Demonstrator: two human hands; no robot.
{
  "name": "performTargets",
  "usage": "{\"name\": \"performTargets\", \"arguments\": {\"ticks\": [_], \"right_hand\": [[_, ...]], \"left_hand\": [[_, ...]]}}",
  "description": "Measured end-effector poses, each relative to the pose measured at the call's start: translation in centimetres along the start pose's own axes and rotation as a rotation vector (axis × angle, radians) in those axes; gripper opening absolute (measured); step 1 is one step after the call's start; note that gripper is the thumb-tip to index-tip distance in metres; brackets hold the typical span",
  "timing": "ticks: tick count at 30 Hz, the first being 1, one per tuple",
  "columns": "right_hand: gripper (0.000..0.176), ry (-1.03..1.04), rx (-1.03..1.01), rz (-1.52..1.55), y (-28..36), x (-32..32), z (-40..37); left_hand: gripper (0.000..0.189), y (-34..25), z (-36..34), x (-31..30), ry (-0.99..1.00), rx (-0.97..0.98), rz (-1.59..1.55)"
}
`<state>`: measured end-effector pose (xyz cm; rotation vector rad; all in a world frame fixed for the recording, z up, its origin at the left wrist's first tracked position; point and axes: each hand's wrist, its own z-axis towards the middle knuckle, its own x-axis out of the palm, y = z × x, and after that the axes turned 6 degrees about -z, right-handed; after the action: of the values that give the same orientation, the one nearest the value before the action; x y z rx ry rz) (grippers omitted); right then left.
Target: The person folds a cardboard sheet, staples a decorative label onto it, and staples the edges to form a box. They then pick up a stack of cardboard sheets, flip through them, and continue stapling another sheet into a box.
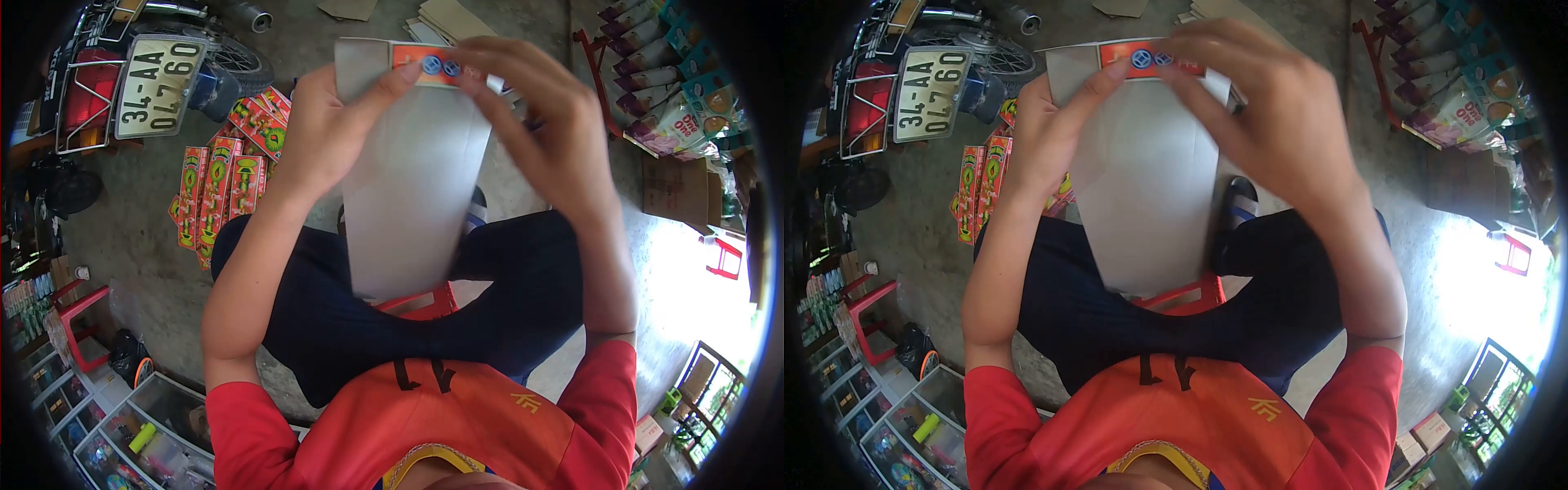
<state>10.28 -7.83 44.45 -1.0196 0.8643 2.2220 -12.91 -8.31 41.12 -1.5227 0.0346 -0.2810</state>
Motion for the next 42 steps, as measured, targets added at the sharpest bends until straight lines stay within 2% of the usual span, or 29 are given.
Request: {"name": "performTargets", "arguments": {"ticks": [2,3,6,7,10,13,14,15,16,17,18,20,24,26,29,30,31,33,34,37,40,42], "right_hand": [[0.029,0.111,0.221,0.007,0.8,-2.4,0.8],[0.028,0.011,0.070,0.033,-1.3,-1.8,0.5],[0.024,0.224,0.037,0.122,-3.5,-2.4,0.1],[0.019,0.371,0.095,0.197,-3.7,-2.9,0.3],[0.016,0.348,0.020,0.272,-4.1,-2.6,0.2],[0.014,0.218,-0.023,0.242,-5.9,-3.1,-0.1],[0.018,0.174,0.024,0.254,-6.5,-3.5,0.0],[0.024,0.123,0.224,0.213,-7.5,-4.4,-0.5],[0.026,0.052,0.300,0.273,-8.1,-4.9,-0.5],[0.028,-0.025,0.372,0.336,-8.6,-5.4,-0.6],[0.028,-0.120,0.318,0.502,-9.1,-5.6,-0.2],[0.026,-0.295,0.364,0.682,-9.8,-5.6,0.3],[0.023,-0.579,0.714,0.729,-7.0,-4.8,2.5],[0.024,-0.626,0.570,0.682,-8.5,-4.4,1.5],[0.025,-0.429,0.461,0.821,-9.2,-5.8,0.3],[0.025,-0.330,0.460,0.839,-10.2,-6.2,0.0],[0.027,-0.192,0.640,0.449,-11.0,-6.0,0.2],[0.034,0.128,0.435,0.090,-13.8,-4.0,-1.2],[0.041,0.284,0.327,-0.088,-14.0,-3.3,-1.7],[0.050,0.357,0.376,-0.205,-11.4,-1.6,-1.5],[0.049,0.219,0.194,-0.088,-8.3,0.6,-0.9],[0.048,0.125,0.080,-0.011,-6.2,2.1,-0.8]], "left_hand": [[0.025,0.0,-0.3,-0.2,0.055,0.061,0.157],[0.023,0.0,-0.4,-0.3,0.084,0.093,0.237],[0.024,0.7,-0.5,-1.2,0.199,0.216,0.363],[0.023,1.0,-0.4,-1.1,0.193,0.214,0.337],[0.027,0.6,-0.1,-1.2,0.207,0.183,0.387],[0.036,-0.1,0.2,-0.8,0.165,0.023,0.287],[0.046,0.0,0.6,-1.6,0.221,0.024,0.242],[0.046,-0.1,0.7,-2.7,0.212,0.027,0.360],[0.047,-0.4,0.8,-4.0,0.205,0.031,0.477],[0.045,-0.8,0.9,-5.1,0.165,0.032,0.451],[0.043,-1.2,1.2,-6.0,0.128,0.034,0.425],[0.032,-1.9,1.9,-8.1,0.102,0.064,0.347],[0.029,-1.9,2.0,-11.2,0.056,0.074,0.210],[0.030,-1.6,1.9,-11.7,0.028,0.072,0.097],[0.034,-0.8,2.5,-12.6,-0.009,0.109,-0.075],[0.033,-0.9,2.7,-12.6,-0.092,0.146,-0.042],[0.032,-1.0,2.9,-12.5,-0.174,0.183,-0.009],[0.029,-1.1,3.2,-11.9,-0.350,0.257,0.105],[0.029,-1.1,3.2,-11.8,-0.353,0.230,0.216],[0.031,-1.0,2.6,-10.8,-0.316,0.153,0.561],[0.027,-0.5,1.5,-7.1,-0.102,0.133,0.756],[0.025,-0.9,1.1,-4.9,0.124,0.192,1.081]]}}
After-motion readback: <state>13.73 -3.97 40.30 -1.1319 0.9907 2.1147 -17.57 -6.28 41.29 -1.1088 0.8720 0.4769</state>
